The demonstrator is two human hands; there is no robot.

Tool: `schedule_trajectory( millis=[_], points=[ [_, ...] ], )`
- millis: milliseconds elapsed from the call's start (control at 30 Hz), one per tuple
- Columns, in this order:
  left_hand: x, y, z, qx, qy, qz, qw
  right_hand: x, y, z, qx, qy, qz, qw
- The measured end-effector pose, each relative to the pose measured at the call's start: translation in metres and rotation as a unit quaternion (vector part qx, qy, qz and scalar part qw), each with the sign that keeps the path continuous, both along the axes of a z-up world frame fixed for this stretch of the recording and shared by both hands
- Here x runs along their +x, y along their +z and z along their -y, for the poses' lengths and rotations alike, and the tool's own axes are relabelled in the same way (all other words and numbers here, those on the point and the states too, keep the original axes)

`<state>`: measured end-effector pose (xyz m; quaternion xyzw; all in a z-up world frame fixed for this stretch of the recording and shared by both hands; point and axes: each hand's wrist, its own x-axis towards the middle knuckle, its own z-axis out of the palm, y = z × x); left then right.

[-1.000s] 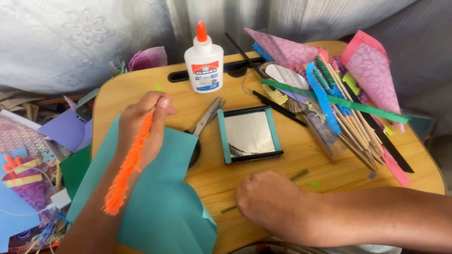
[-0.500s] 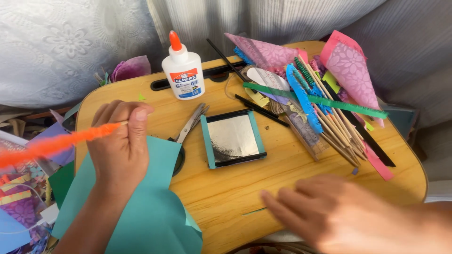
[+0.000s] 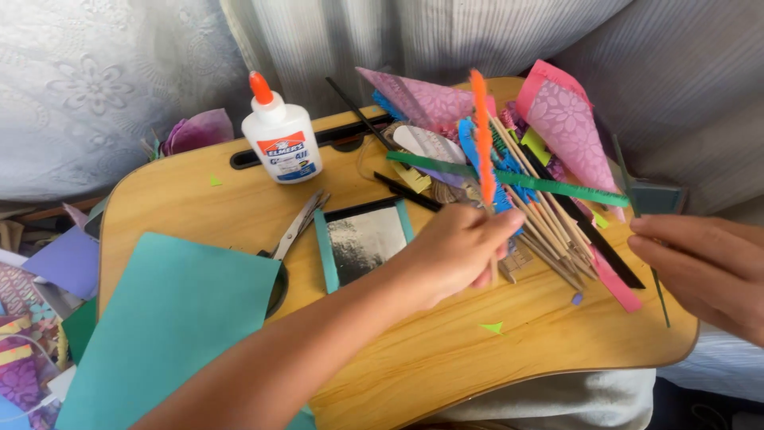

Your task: Measuring, marking, and cutting paper to glue onto wooden sticks for a craft project.

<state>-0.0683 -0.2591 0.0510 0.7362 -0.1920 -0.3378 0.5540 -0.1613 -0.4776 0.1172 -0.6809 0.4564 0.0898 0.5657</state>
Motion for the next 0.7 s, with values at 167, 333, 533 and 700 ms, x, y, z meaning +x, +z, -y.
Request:
schedule_trajectory(
  millis=[167, 333, 533, 700],
  points=[
    [0.027, 0.024, 0.044, 0.126, -0.050, 0.040, 0.990, -0.051, -0.095, 0.121, -0.119, 0.559, 0.162, 0.804],
    [0.031, -0.007, 0.028, 0.133, -0.002, 0.506, 0.852, -0.017, -0.075, 0.055, -0.494, 0.553, 0.516, 0.429],
    [-0.017, -0.019, -0.034, 0.100, 0.013, 0.780, 0.617, 0.007, -0.059, -0.036, -0.405, 0.601, 0.620, 0.301],
    [-0.014, -0.008, -0.119, 0.060, 0.093, 0.721, 0.684, 0.021, -0.058, -0.081, -0.378, 0.570, 0.674, 0.279]
  ],
)
